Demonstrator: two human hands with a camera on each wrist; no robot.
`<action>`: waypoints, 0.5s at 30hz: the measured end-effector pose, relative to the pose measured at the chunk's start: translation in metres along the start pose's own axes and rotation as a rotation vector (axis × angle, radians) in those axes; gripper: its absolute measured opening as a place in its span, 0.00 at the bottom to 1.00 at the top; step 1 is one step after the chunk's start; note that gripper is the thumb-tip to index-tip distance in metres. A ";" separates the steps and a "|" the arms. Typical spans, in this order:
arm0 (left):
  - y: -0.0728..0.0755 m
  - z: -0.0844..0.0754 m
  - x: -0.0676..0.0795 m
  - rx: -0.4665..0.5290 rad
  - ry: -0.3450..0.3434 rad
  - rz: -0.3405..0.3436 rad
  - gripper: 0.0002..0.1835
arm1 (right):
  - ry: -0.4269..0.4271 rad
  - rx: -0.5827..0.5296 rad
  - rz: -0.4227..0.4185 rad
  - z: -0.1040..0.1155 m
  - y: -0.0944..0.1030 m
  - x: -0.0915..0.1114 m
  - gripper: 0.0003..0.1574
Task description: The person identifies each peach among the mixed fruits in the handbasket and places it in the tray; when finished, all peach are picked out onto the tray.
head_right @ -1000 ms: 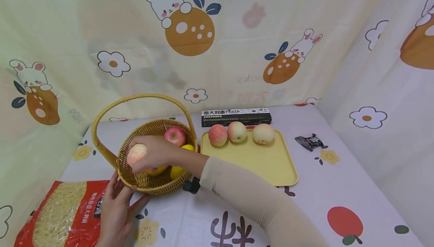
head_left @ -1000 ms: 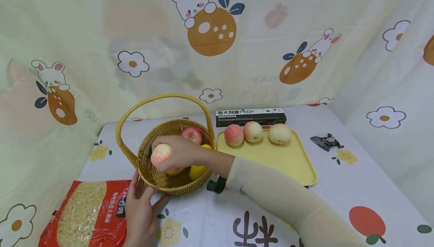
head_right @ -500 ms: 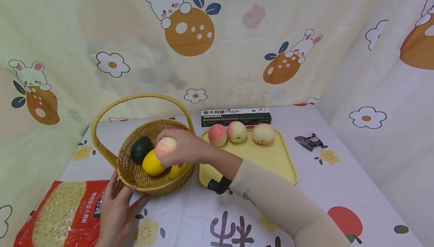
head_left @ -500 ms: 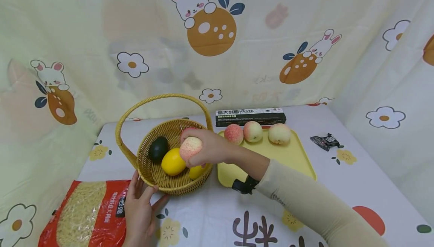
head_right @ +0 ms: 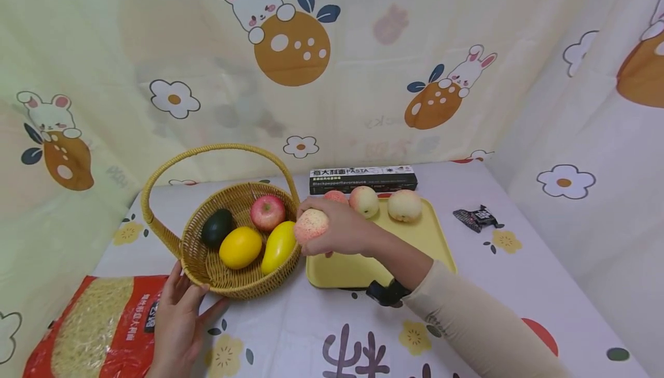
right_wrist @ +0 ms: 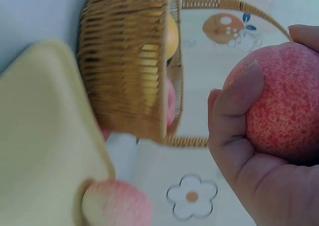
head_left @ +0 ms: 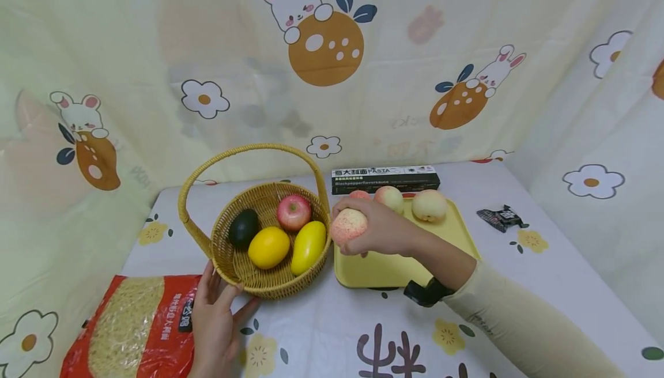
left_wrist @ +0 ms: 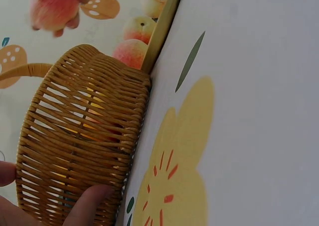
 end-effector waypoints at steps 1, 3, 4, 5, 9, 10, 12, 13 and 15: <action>0.000 0.000 0.000 0.000 -0.002 0.001 0.49 | -0.009 0.003 -0.013 -0.004 0.003 0.004 0.25; 0.000 0.000 0.001 -0.002 -0.006 0.004 0.49 | -0.020 0.013 -0.038 -0.011 0.009 0.012 0.25; 0.000 0.000 0.001 -0.003 -0.008 0.004 0.49 | -0.027 0.012 -0.051 -0.015 0.013 0.016 0.26; 0.000 0.000 0.001 -0.003 -0.008 0.002 0.49 | -0.036 0.004 -0.062 -0.018 0.016 0.020 0.26; 0.000 0.000 0.001 -0.006 -0.010 0.004 0.48 | -0.058 -0.003 -0.102 -0.033 0.029 0.034 0.26; 0.000 -0.001 0.001 -0.007 -0.011 0.005 0.48 | -0.066 -0.003 -0.112 -0.036 0.033 0.038 0.26; 0.000 -0.001 0.002 -0.010 -0.014 0.006 0.48 | -0.076 0.012 -0.131 -0.044 0.040 0.045 0.27; 0.000 -0.002 0.002 -0.010 -0.016 0.008 0.48 | -0.080 0.017 -0.141 -0.048 0.043 0.049 0.27; 0.000 -0.002 0.003 -0.010 -0.018 0.009 0.48 | -0.101 0.021 -0.158 -0.058 0.049 0.056 0.28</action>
Point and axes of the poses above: each hand's wrist, its own x-axis away from the middle knuckle, its own y-axis out of the back of the hand, z = x × y, the point moved 8 cm from there along -x, towards the middle knuckle, and after that the axes turned 12 degrees about z, right-handed, at the moved point
